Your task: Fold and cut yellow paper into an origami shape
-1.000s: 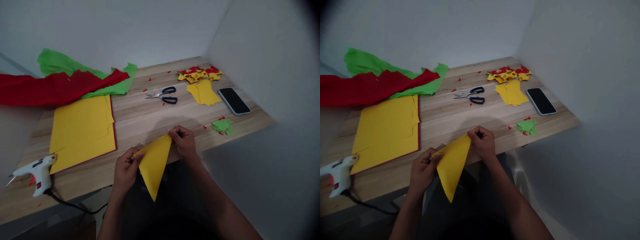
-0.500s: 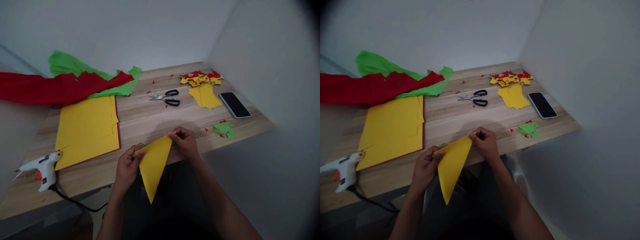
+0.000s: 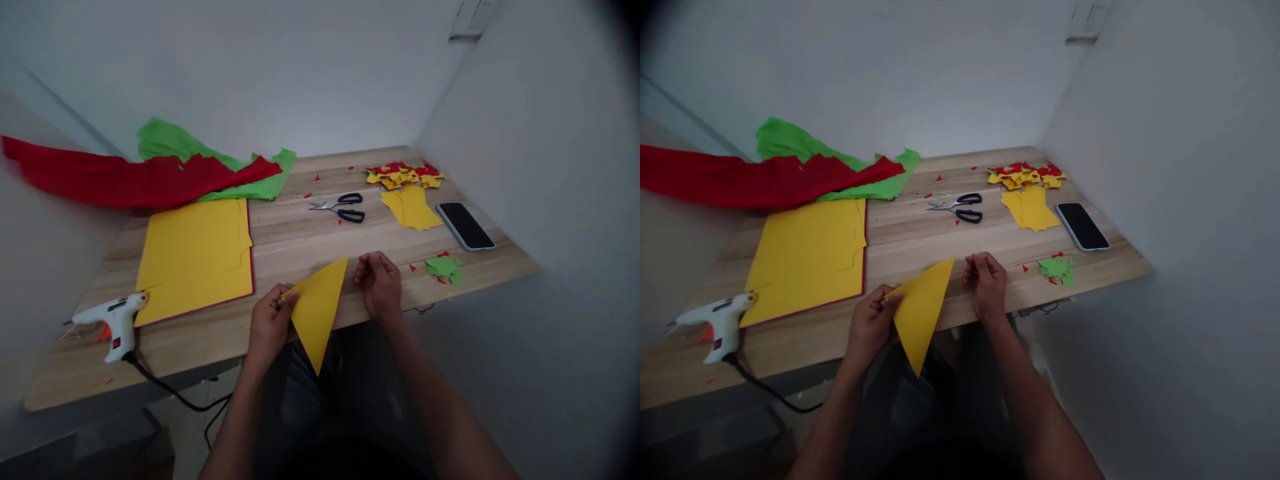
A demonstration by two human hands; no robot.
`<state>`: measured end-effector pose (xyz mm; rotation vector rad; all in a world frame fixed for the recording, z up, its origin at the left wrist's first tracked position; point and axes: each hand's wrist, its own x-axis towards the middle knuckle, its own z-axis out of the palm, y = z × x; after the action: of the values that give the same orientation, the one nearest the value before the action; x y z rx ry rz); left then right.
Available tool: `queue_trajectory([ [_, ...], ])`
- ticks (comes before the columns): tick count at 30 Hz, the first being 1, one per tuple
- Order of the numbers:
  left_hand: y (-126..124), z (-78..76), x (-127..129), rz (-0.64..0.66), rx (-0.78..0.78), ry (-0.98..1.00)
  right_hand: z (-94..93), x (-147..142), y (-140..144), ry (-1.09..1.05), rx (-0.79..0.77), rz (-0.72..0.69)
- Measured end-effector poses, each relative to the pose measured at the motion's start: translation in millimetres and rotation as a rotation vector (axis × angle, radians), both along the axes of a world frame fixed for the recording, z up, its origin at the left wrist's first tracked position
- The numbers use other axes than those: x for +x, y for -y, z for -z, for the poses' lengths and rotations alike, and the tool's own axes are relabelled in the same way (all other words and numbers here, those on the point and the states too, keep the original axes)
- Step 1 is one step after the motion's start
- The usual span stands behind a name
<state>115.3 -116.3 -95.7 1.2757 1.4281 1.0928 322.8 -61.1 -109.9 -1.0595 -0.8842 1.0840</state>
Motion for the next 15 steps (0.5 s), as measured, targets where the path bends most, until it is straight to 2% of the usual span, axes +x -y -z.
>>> queue_trajectory([
  [7, -18, -1.3, 17, -0.026, 0.134, -0.001, -5.5, -12, 4, 0.276, 0.003, -0.289],
  [15, -32, -3.1, 20, -0.034, 0.194, 0.036, -5.8, -13, 4, 0.425, 0.032, -0.218],
])
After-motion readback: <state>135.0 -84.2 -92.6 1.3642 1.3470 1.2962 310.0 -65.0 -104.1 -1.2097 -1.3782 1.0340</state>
